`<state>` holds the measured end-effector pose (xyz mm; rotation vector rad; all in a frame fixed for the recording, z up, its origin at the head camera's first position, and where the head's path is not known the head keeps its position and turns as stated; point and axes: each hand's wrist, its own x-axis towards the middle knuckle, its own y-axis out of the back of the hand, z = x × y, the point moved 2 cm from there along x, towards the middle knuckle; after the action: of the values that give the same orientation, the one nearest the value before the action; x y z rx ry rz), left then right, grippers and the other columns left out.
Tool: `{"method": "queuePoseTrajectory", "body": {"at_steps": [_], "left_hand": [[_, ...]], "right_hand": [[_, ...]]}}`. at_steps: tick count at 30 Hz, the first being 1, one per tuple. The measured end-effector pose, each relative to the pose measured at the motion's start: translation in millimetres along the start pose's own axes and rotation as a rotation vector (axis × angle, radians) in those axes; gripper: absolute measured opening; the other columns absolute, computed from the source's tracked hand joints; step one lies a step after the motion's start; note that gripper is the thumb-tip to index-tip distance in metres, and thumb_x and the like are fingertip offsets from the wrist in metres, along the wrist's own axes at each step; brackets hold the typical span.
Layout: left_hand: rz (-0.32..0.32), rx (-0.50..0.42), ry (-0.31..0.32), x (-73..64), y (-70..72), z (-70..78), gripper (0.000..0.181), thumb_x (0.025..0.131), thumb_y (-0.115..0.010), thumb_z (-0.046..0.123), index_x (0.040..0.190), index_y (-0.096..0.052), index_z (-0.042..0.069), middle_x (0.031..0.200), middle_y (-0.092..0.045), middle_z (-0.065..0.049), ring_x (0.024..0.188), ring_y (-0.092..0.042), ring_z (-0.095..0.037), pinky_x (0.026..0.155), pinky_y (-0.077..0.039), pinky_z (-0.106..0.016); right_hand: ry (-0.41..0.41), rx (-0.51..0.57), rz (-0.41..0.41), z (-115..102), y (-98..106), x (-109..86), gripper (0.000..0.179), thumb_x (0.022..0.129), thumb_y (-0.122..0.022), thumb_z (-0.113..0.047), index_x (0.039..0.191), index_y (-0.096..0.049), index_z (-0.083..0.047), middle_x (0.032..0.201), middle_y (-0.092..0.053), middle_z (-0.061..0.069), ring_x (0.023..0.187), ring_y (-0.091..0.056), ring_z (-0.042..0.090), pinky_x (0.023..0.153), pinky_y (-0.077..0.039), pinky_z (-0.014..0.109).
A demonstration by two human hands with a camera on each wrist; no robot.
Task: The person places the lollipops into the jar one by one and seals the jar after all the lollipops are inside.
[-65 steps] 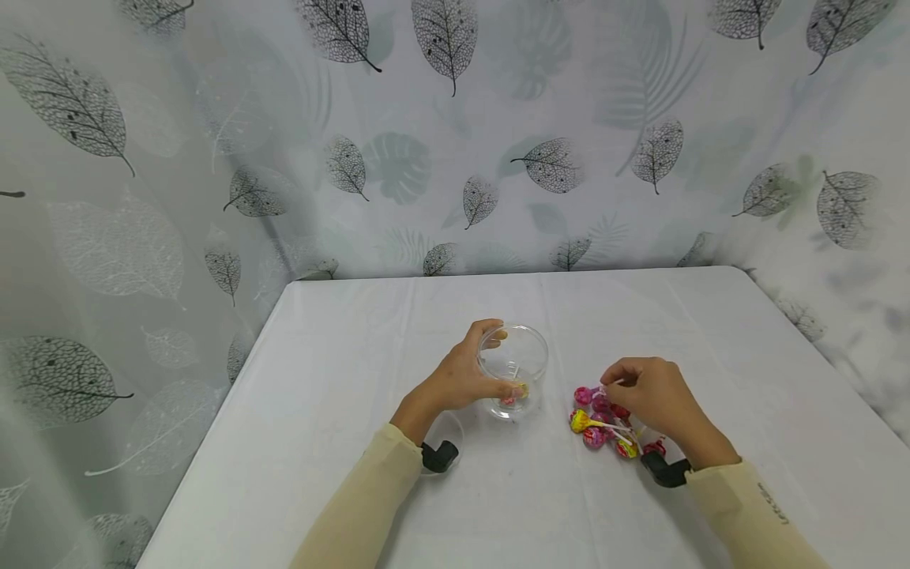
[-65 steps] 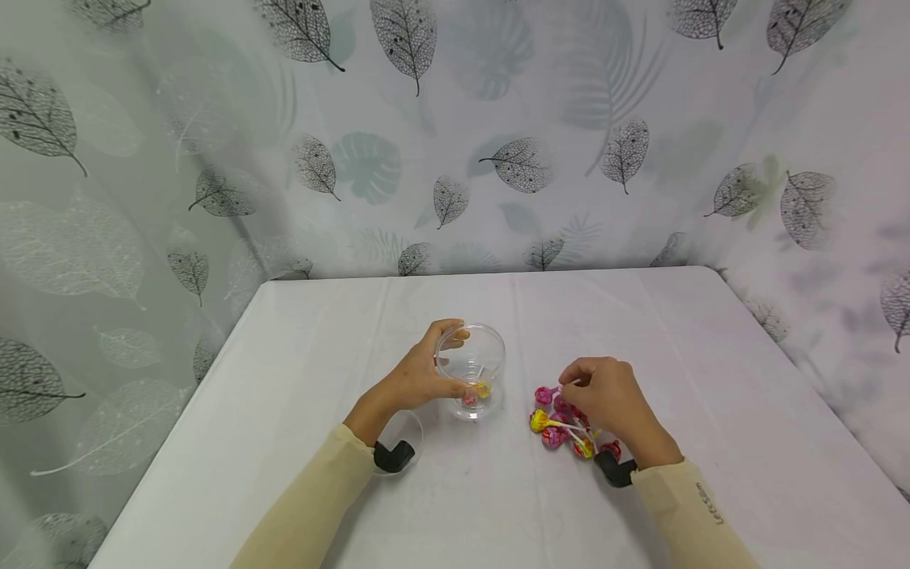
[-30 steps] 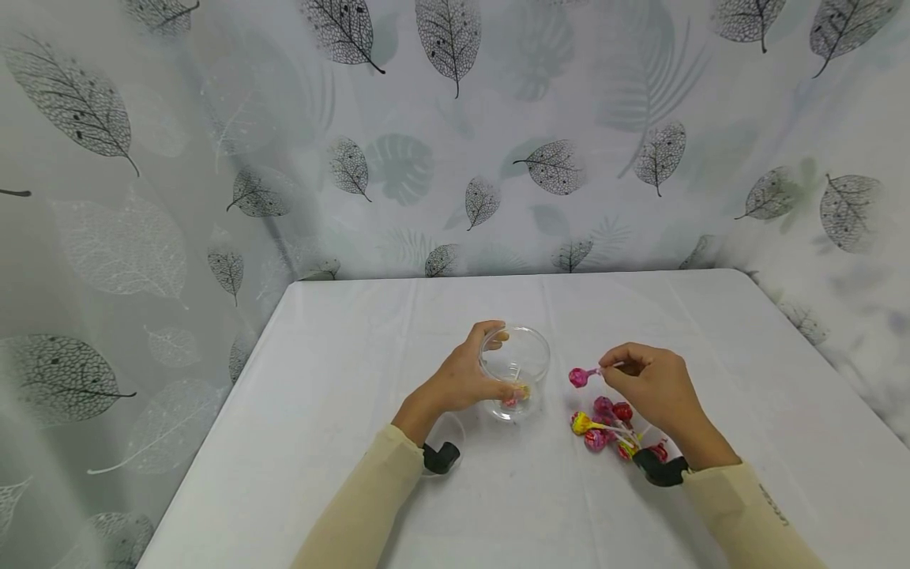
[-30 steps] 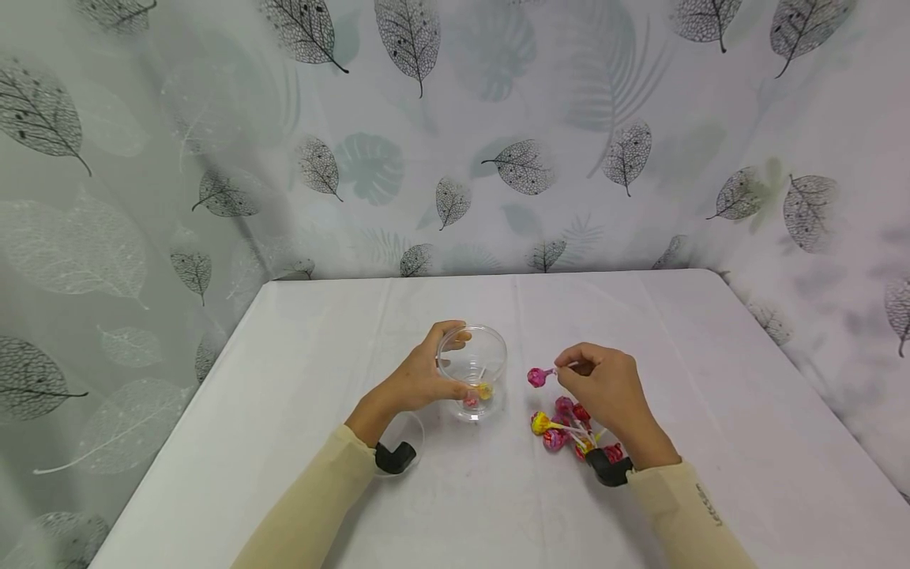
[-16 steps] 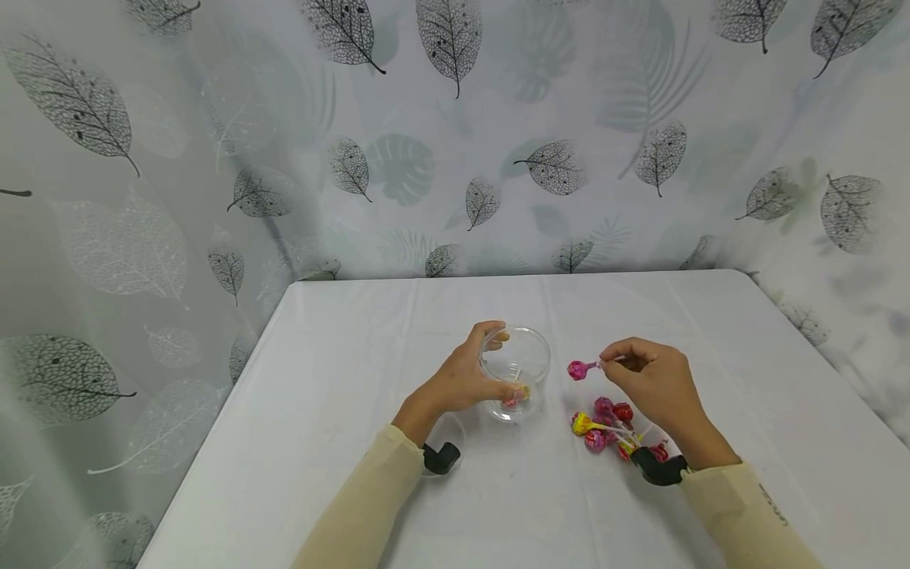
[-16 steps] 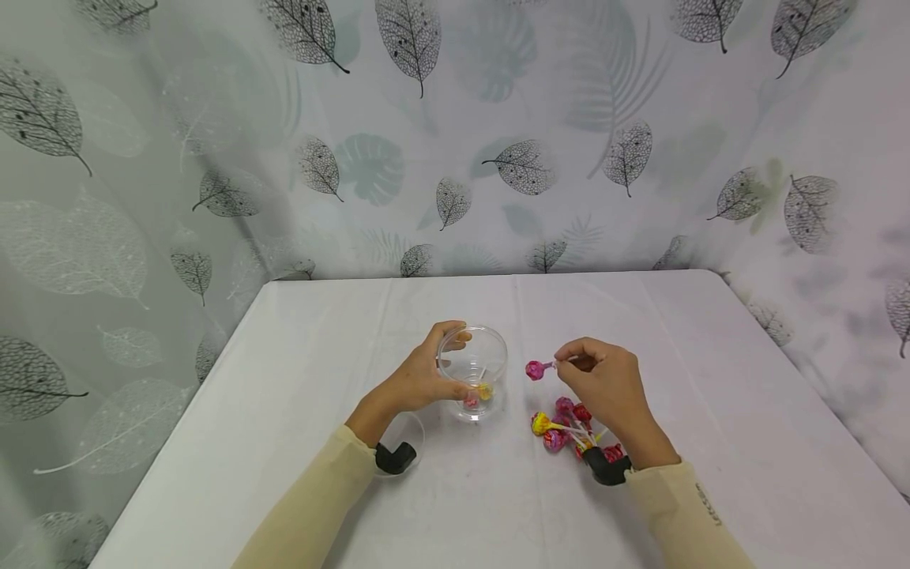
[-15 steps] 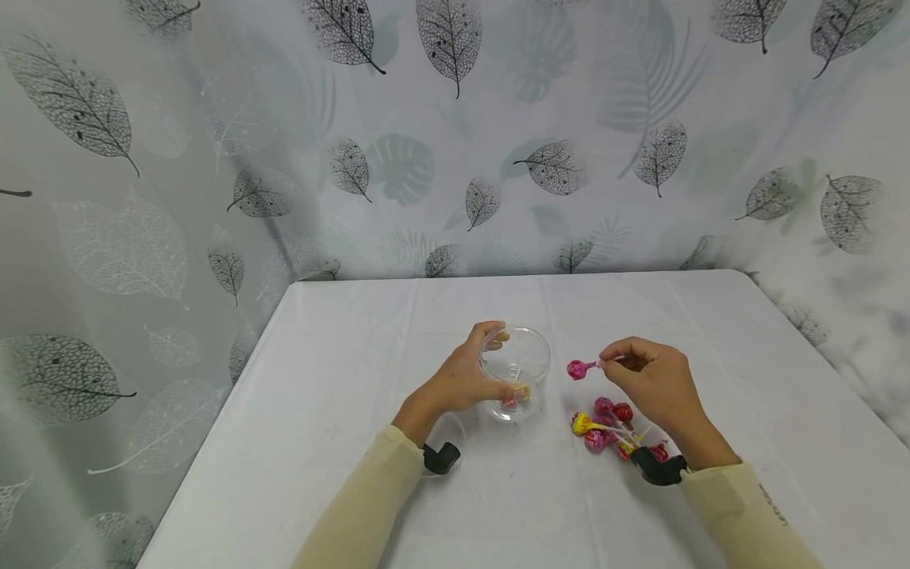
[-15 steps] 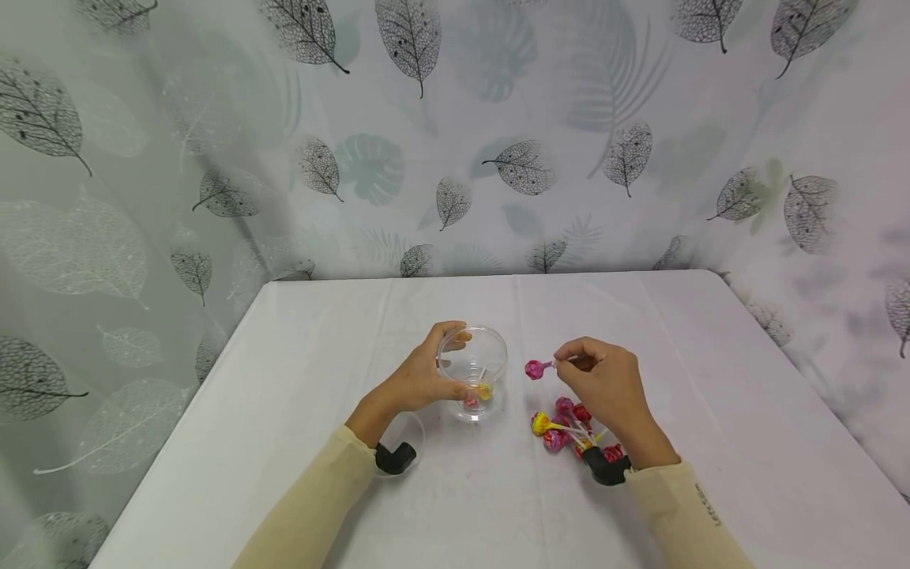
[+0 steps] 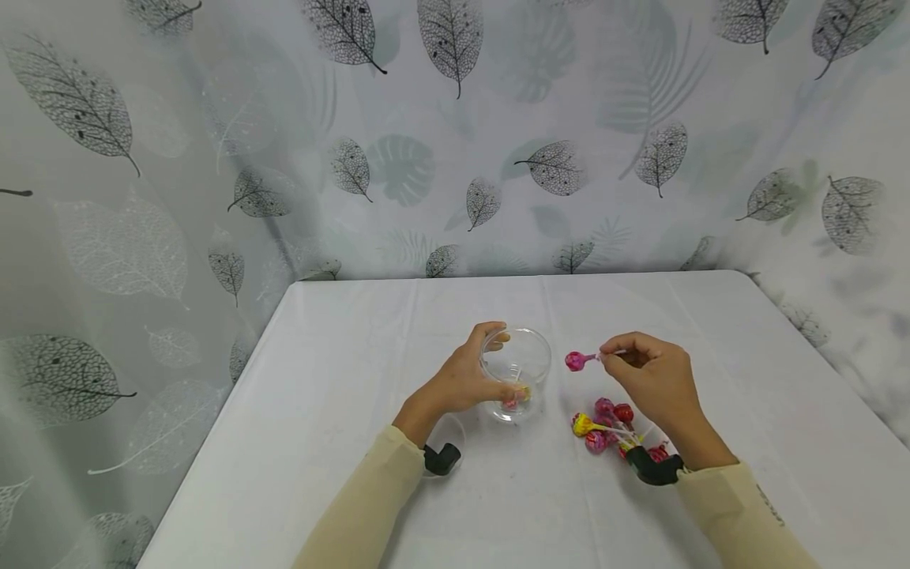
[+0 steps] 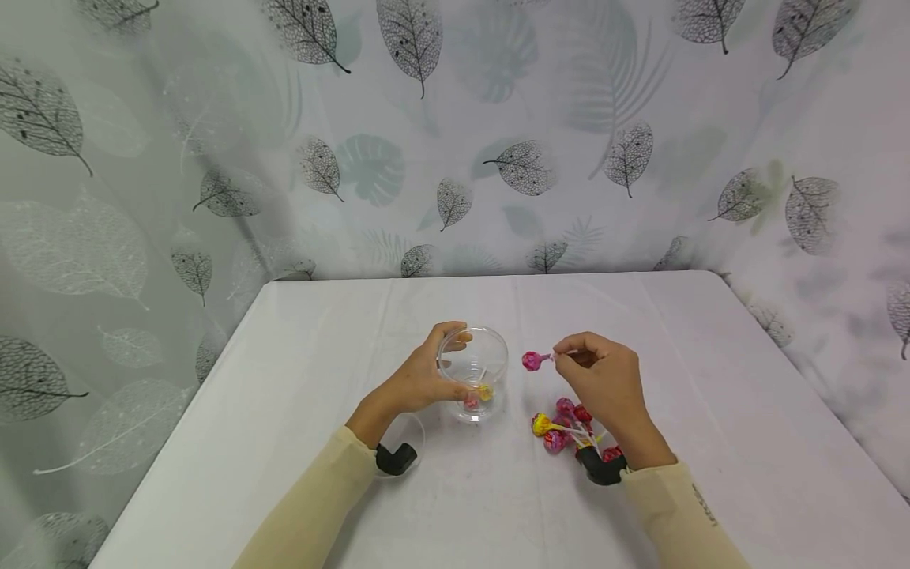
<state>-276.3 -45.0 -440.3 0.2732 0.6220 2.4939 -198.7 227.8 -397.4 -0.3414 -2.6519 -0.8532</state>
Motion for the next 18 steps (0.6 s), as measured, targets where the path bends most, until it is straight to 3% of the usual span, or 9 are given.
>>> {"method": "queuePoseTrajectory", "body": {"at_steps": [5, 13, 18], "left_hand": [[0.001, 0.001, 0.000, -0.1, 0.0, -0.1, 0.107, 0.076, -0.096, 0.034, 0.158, -0.028, 0.028, 0.156, -0.050, 0.010, 0.146, -0.045, -0.015, 0.117, -0.037, -0.053], [0.000, 0.008, -0.009, -0.3, 0.6, -0.5, 0.107, 0.077, -0.095, 0.033, 0.159, -0.027, 0.028, 0.159, -0.048, 0.002, 0.147, -0.045, -0.017, 0.117, -0.037, -0.055], [-0.002, 0.010, -0.005, -0.5, 0.2, -0.9, 0.106, 0.077, -0.095, 0.033, 0.159, -0.027, 0.028, 0.158, -0.049, 0.005, 0.147, -0.045, -0.016, 0.117, -0.038, -0.055]], "right_hand": [[-0.001, 0.018, 0.021, -3.8, 1.9, 0.5, 0.007, 0.096, -0.071, -0.008, 0.094, -0.077, -0.005, 0.085, -0.074, -0.004, 0.068, -0.063, 0.008, 0.056, -0.048, 0.022], [-0.007, 0.034, 0.040, -10.2, 3.0, 2.5, 0.009, 0.097, -0.071, -0.011, 0.096, -0.077, -0.005, 0.088, -0.073, -0.005, 0.070, -0.063, 0.008, 0.057, -0.049, 0.022], [-0.008, 0.045, 0.040, -15.4, 3.1, 3.8, 0.010, 0.098, -0.070, -0.012, 0.096, -0.077, -0.006, 0.089, -0.073, -0.006, 0.072, -0.064, 0.007, 0.059, -0.050, 0.022]]}}
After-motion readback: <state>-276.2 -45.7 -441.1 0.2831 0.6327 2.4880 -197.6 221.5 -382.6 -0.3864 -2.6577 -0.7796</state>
